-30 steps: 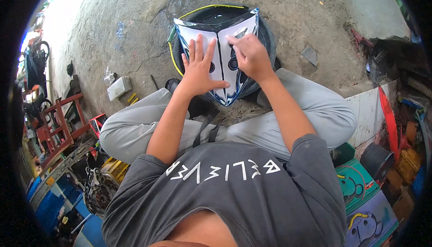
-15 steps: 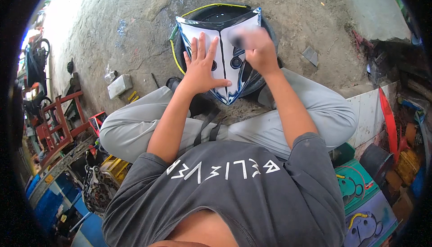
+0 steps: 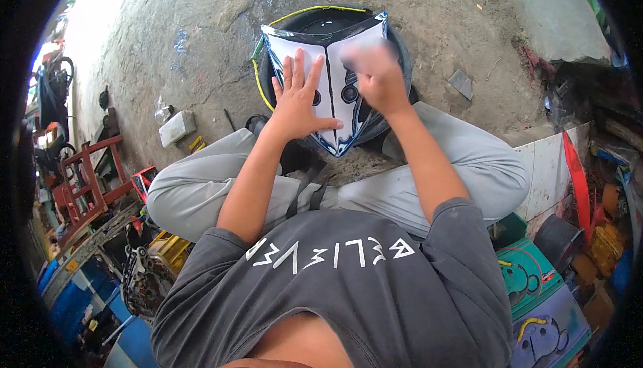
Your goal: The person sands the surface of a motorcycle fairing component by hand using a piece of sandpaper and water from a bucket, dipping the component and sandpaper into the water and then scrubbing the surface.
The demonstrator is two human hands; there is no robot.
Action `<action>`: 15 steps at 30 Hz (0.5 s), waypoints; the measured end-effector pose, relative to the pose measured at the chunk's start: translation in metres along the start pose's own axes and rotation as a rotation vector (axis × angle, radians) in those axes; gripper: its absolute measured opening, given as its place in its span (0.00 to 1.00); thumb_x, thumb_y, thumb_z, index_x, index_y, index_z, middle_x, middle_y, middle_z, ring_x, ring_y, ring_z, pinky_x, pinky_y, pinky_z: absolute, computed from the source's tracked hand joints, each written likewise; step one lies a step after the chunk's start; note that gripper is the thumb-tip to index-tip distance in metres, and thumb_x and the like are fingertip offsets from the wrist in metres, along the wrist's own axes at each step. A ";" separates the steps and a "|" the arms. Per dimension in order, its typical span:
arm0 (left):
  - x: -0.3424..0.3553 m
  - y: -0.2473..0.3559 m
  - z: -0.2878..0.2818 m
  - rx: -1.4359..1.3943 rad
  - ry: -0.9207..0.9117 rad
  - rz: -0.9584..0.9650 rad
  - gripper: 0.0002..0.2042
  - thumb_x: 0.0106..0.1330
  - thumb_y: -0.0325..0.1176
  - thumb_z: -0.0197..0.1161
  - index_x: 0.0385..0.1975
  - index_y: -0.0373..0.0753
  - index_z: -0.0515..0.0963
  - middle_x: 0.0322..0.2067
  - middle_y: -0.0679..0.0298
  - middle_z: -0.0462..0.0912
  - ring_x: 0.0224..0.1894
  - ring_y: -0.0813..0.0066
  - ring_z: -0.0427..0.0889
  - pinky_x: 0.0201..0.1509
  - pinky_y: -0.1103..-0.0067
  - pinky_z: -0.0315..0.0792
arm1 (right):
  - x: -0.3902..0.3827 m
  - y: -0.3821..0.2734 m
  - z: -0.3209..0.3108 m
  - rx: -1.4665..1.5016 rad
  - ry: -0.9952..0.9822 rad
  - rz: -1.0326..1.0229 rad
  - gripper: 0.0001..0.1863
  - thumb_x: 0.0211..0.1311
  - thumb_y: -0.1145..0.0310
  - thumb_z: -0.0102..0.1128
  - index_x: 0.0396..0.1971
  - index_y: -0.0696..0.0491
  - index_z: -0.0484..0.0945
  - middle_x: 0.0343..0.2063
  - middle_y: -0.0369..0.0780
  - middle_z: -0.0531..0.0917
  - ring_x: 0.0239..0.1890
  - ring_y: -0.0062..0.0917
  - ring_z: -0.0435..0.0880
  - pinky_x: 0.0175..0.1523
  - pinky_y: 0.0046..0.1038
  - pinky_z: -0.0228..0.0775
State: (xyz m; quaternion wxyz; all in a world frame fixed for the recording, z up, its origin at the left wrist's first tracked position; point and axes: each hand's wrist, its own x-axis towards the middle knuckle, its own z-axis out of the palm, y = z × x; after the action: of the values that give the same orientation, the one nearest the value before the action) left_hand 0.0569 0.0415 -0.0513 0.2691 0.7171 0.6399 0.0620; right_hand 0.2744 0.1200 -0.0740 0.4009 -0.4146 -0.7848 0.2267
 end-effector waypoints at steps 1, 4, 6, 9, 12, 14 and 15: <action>0.000 0.001 0.000 -0.003 0.003 0.004 0.75 0.36 0.65 0.87 0.87 0.56 0.45 0.86 0.44 0.31 0.86 0.33 0.28 0.77 0.27 0.37 | 0.000 0.010 0.000 -0.040 0.052 -0.001 0.23 0.62 0.82 0.67 0.57 0.51 0.88 0.40 0.38 0.91 0.41 0.36 0.84 0.48 0.37 0.80; 0.000 -0.001 0.000 0.010 0.002 0.003 0.75 0.36 0.65 0.87 0.87 0.56 0.45 0.86 0.44 0.31 0.86 0.33 0.28 0.78 0.27 0.37 | -0.006 0.002 0.004 -0.016 0.028 -0.015 0.22 0.62 0.81 0.68 0.57 0.51 0.88 0.38 0.39 0.91 0.40 0.36 0.83 0.47 0.36 0.80; 0.000 0.000 0.001 0.019 -0.003 0.004 0.75 0.36 0.65 0.87 0.87 0.56 0.45 0.86 0.44 0.31 0.86 0.33 0.28 0.78 0.27 0.37 | -0.014 -0.005 0.007 -0.012 -0.071 0.005 0.22 0.62 0.81 0.68 0.57 0.51 0.88 0.37 0.40 0.90 0.39 0.36 0.83 0.46 0.36 0.79; -0.001 -0.001 0.000 0.011 -0.006 -0.005 0.75 0.36 0.65 0.87 0.87 0.56 0.44 0.86 0.45 0.31 0.86 0.33 0.28 0.78 0.27 0.37 | 0.000 0.006 0.001 -0.032 0.036 -0.047 0.22 0.62 0.81 0.68 0.56 0.51 0.88 0.37 0.40 0.90 0.39 0.36 0.83 0.46 0.37 0.79; 0.001 0.000 0.002 0.001 0.009 0.005 0.75 0.35 0.64 0.87 0.87 0.56 0.45 0.86 0.44 0.32 0.86 0.33 0.28 0.77 0.27 0.37 | -0.003 0.002 0.003 -0.026 0.053 0.010 0.20 0.62 0.81 0.68 0.54 0.52 0.88 0.37 0.39 0.90 0.39 0.36 0.84 0.46 0.37 0.79; 0.000 -0.001 0.000 0.005 0.003 0.001 0.75 0.36 0.64 0.87 0.87 0.56 0.45 0.86 0.44 0.32 0.86 0.32 0.28 0.77 0.27 0.37 | -0.011 -0.007 0.008 0.010 -0.006 -0.018 0.19 0.62 0.81 0.68 0.53 0.53 0.89 0.38 0.39 0.90 0.39 0.36 0.84 0.46 0.36 0.79; -0.001 0.000 0.000 0.011 -0.007 -0.001 0.75 0.36 0.64 0.87 0.87 0.56 0.45 0.86 0.44 0.32 0.86 0.32 0.28 0.77 0.27 0.38 | -0.009 -0.006 0.007 0.009 -0.006 -0.018 0.19 0.62 0.81 0.68 0.53 0.53 0.89 0.38 0.39 0.90 0.39 0.36 0.84 0.46 0.36 0.79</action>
State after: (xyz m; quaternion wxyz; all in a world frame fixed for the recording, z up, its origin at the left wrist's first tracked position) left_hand 0.0563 0.0411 -0.0509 0.2676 0.7183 0.6398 0.0557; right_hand 0.2694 0.1088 -0.0780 0.4023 -0.4052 -0.7887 0.2279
